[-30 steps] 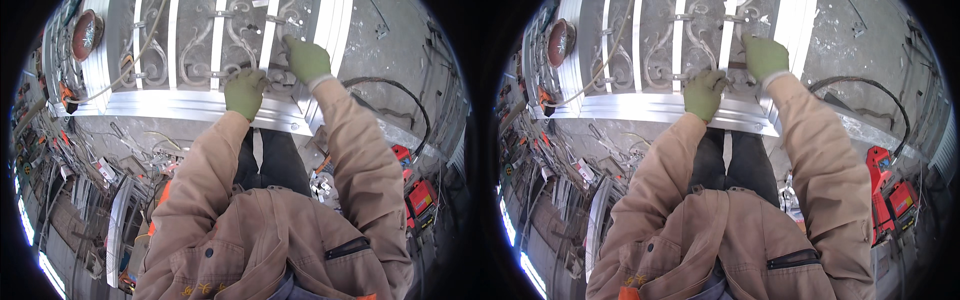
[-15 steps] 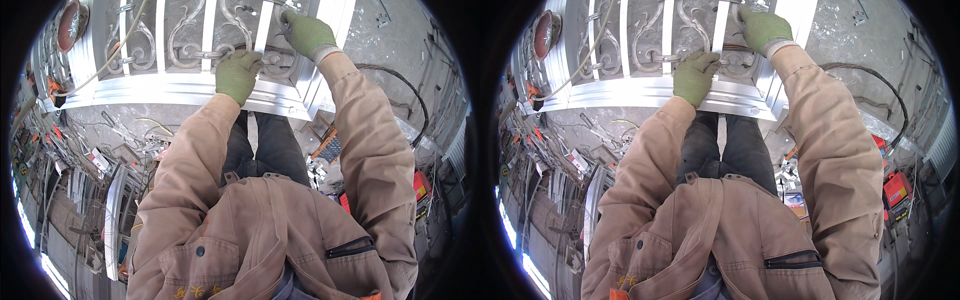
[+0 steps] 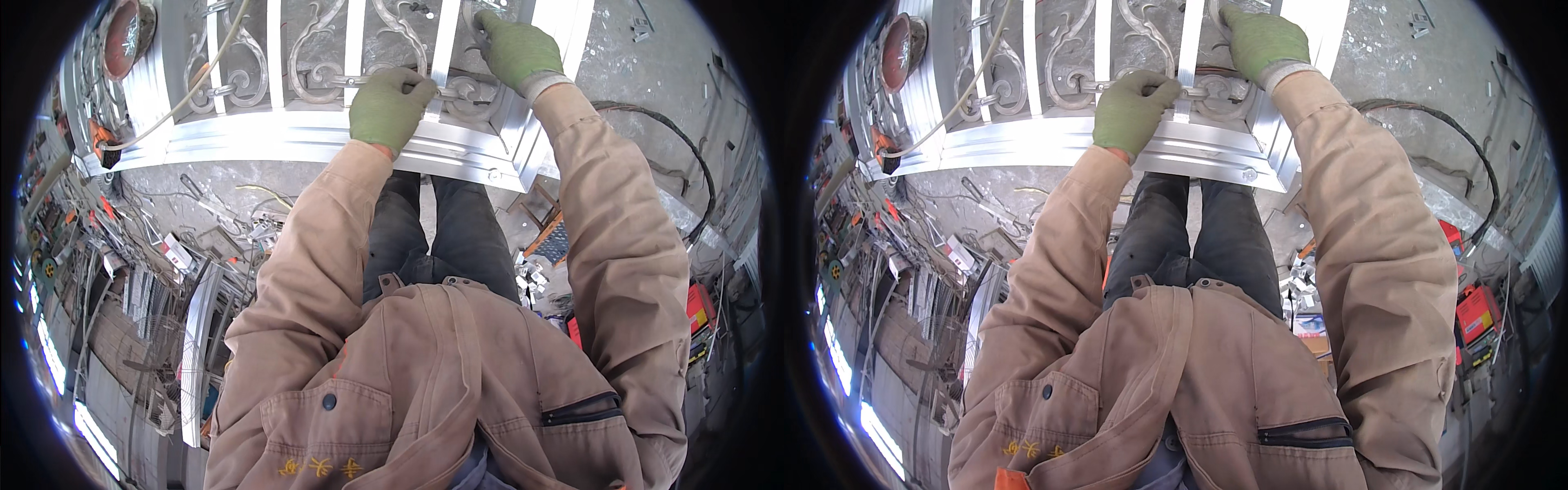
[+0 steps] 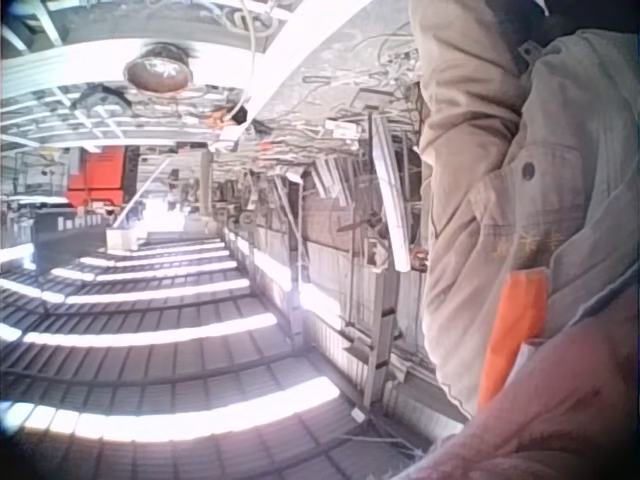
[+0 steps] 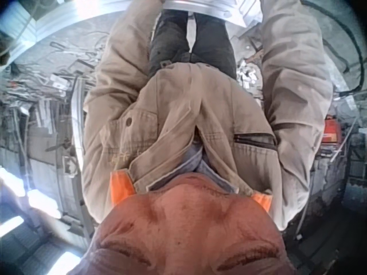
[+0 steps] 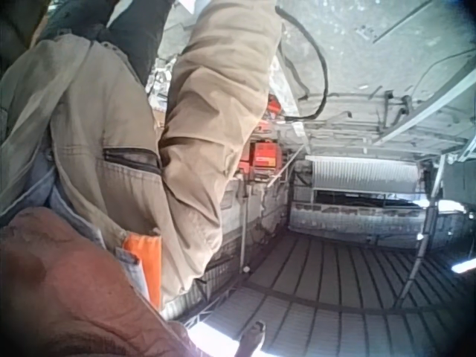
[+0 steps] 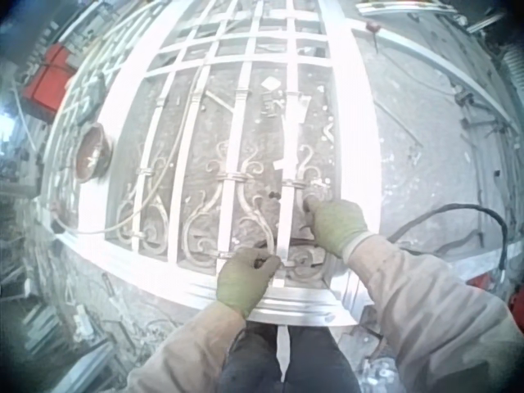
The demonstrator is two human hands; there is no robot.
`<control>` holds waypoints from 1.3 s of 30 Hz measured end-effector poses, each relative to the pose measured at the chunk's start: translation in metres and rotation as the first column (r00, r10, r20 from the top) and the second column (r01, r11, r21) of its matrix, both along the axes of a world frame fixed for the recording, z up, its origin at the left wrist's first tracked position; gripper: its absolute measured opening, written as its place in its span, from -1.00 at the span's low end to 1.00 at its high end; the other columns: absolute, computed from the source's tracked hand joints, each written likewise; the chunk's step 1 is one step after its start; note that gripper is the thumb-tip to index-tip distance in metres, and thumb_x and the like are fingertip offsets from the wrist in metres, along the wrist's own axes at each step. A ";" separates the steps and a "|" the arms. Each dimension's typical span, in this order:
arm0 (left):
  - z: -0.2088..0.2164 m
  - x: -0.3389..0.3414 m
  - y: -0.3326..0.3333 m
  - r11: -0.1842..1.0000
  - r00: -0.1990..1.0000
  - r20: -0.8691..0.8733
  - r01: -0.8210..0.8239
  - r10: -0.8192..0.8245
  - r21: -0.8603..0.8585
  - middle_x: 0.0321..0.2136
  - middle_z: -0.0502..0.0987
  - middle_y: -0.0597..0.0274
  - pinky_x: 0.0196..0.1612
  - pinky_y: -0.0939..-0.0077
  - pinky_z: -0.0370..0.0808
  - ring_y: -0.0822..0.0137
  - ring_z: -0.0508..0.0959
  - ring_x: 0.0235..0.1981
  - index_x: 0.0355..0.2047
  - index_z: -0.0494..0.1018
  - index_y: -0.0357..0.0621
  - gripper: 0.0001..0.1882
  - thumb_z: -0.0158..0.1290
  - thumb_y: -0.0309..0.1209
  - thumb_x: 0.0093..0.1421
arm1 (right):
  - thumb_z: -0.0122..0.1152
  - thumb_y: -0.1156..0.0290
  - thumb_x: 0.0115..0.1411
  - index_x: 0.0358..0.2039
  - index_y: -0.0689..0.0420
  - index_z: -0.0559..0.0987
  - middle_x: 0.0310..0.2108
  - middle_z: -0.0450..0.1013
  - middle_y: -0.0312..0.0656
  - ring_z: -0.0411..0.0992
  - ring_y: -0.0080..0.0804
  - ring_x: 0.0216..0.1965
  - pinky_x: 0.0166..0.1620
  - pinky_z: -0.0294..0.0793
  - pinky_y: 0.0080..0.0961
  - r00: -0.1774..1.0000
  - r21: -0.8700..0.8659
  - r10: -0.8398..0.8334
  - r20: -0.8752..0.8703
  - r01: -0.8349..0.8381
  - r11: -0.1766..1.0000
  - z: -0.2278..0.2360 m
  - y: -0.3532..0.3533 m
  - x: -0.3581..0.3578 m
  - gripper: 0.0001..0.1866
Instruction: The person assembles a decorative metal gate by positioning ornate metal pieces onto a white frame, grinding edges with an angle grinder, and welding joints with a welding torch. The person repeatedly aligns and secures the pieces to form the gate structure.
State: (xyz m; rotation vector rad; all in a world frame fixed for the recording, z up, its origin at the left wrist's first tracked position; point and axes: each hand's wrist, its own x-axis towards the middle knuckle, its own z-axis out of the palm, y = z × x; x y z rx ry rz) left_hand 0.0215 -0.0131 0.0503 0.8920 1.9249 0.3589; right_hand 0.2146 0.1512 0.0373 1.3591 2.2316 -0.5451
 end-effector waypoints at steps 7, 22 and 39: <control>-0.013 0.006 0.006 0.975 0.974 -0.115 0.179 -0.194 -0.128 -0.15 0.88 0.07 0.06 0.04 0.71 -0.02 0.85 -0.06 0.02 0.86 0.02 -0.52 0.34 0.13 0.46 | 0.35 0.18 0.47 0.19 -0.04 0.68 -0.16 0.81 0.05 0.80 0.19 -0.07 0.00 0.73 0.17 0.995 0.018 0.002 -0.096 0.000 1.000 0.007 -0.001 0.000 -0.65; -0.022 0.005 0.009 0.946 0.932 -0.178 0.297 -0.317 -0.132 -0.12 0.89 0.05 0.09 0.03 0.72 -0.01 0.85 -0.02 0.01 0.88 0.02 -0.55 0.33 0.11 0.48 | 0.27 0.29 0.47 0.14 -0.04 0.66 -0.20 0.80 0.03 0.80 0.18 -0.09 -0.04 0.72 0.18 0.993 0.071 0.010 -0.116 -0.002 0.998 0.000 -0.008 0.004 -0.72; -0.015 -0.013 0.036 0.906 0.925 -0.021 0.368 -0.381 -0.208 -0.23 0.87 0.08 0.04 0.08 0.72 0.03 0.84 -0.13 -0.09 0.87 -0.05 -0.53 0.36 0.10 0.41 | 0.26 0.21 0.54 0.13 -0.01 0.65 -0.19 0.79 0.04 0.80 0.20 -0.11 -0.02 0.75 0.18 0.992 0.033 -0.046 -0.113 0.050 0.998 -0.005 -0.007 0.008 -0.74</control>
